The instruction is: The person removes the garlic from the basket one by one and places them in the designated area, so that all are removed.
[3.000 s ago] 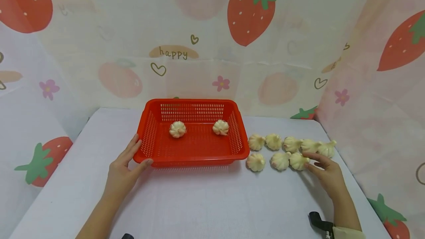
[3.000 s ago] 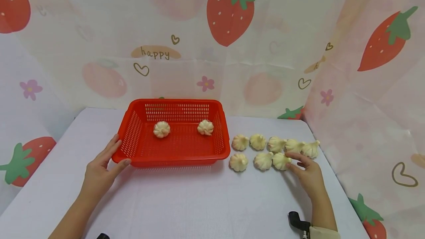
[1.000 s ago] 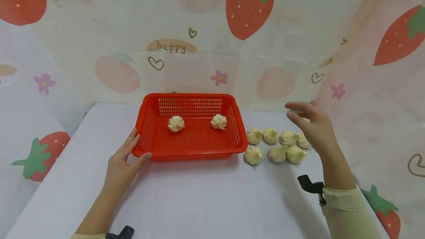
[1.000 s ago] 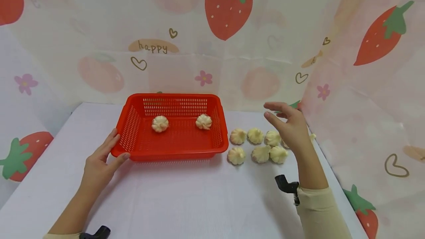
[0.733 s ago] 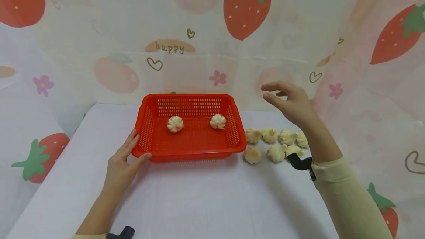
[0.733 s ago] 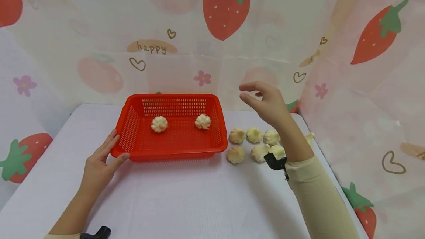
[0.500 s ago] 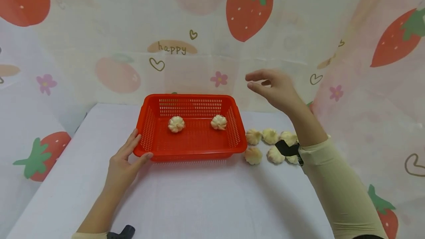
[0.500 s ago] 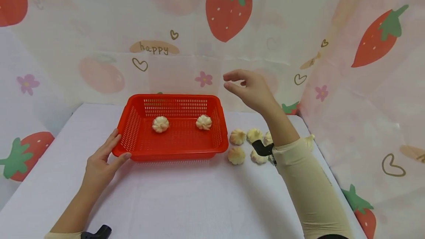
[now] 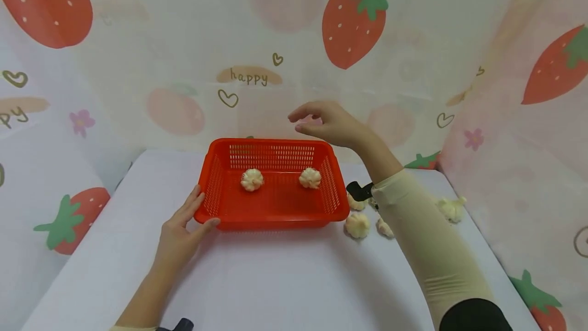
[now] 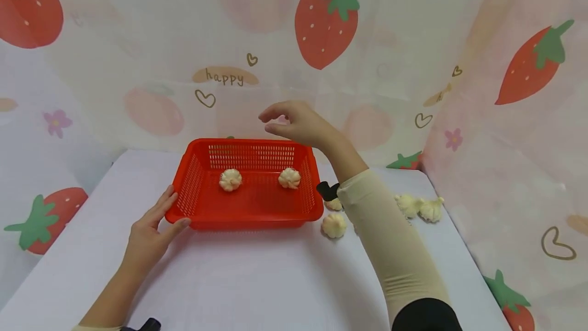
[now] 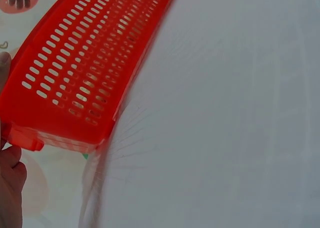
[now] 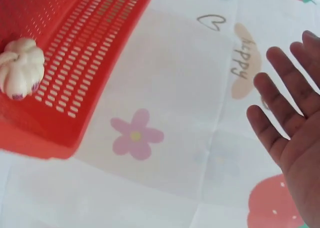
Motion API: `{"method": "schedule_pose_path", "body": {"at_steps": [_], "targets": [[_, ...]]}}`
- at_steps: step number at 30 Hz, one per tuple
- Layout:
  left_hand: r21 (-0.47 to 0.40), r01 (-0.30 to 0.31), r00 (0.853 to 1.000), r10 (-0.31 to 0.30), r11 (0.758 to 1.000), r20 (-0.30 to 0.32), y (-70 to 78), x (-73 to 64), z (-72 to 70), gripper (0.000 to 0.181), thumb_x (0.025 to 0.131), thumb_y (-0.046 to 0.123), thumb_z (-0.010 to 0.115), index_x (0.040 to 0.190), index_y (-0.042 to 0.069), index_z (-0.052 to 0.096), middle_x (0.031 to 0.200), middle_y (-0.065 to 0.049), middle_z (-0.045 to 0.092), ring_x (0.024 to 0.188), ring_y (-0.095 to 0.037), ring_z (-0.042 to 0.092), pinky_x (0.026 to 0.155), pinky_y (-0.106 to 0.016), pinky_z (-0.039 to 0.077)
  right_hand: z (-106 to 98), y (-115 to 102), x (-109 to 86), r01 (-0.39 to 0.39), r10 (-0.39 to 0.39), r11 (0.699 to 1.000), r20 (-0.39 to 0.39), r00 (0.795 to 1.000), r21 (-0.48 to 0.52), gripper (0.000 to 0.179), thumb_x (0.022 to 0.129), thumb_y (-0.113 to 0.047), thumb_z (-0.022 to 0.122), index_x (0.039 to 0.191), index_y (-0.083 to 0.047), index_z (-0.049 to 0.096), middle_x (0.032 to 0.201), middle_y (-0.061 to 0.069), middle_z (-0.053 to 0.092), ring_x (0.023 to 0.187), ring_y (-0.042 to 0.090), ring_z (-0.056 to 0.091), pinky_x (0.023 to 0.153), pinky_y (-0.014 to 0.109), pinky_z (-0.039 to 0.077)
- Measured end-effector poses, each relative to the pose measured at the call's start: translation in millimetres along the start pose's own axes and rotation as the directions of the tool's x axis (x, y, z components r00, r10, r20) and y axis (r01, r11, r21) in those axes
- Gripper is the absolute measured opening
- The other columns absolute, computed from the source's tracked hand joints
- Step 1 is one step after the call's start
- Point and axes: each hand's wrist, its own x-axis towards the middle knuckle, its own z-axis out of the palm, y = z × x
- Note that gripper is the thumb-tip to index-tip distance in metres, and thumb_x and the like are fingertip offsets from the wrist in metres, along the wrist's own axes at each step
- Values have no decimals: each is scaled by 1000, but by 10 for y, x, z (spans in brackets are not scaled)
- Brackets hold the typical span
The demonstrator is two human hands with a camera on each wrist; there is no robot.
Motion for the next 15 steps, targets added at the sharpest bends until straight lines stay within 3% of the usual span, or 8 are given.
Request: {"method": "schedule_pose_path", "body": {"at_steps": [9,15], "targets": [[4,-29,999,29,1000,-25,-21,-7,-21,79,84,30,86,153,17,50,161,4,43,148,-23,42,103,0,30,357,112,370,-6,11,998,85,996,-56,31,99,-31,68,128,-20,71,128,-2,70,121,13,60,110,40,47],[-8,-31,999,31,999,-12,-43,-11,16,79,84,29,86,153,15,50,161,3,43,148,-23,42,104,-1,30,640,200,527,-23,39,995,163,986,-96,32,101,-32,67,129,-19,70,128,-3,69,124,17,60,110,39,47]]}}
